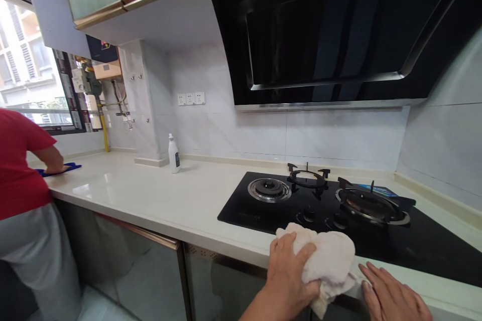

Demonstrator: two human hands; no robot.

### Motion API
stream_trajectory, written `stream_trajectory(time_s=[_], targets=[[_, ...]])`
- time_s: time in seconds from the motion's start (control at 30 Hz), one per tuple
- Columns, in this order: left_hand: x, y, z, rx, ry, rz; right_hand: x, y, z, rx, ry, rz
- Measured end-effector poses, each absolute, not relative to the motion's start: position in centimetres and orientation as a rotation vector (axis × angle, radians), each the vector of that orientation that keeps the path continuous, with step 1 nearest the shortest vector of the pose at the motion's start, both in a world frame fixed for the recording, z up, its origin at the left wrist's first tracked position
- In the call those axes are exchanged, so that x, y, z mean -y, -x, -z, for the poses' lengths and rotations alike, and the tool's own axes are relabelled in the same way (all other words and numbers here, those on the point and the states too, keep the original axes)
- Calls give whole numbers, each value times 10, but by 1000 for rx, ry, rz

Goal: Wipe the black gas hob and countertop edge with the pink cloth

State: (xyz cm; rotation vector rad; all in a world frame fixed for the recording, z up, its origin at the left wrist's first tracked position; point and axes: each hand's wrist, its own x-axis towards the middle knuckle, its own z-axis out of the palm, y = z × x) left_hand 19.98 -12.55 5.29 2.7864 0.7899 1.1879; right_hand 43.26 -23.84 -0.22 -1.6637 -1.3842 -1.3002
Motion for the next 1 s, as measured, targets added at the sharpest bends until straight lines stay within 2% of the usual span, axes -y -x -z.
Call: stream_trajectory(time_s=[0.4, 0.57, 0.87, 1.0], targets=[[70, -51, -83, -1382, -2619, -944, 239, -428, 3, 1318, 1687, 1167], [51, -12, -93, -1474, -2574, -915, 240, -426, -2, 1359, 1669, 1133], [52, -33, -90, -1590, -2494, -1009, 239, -421, -1, 1342, 1674, 1102], [78, -75, -86, -1397, -2592, -960, 237, -423, 2, 1317, 1658, 1122]])
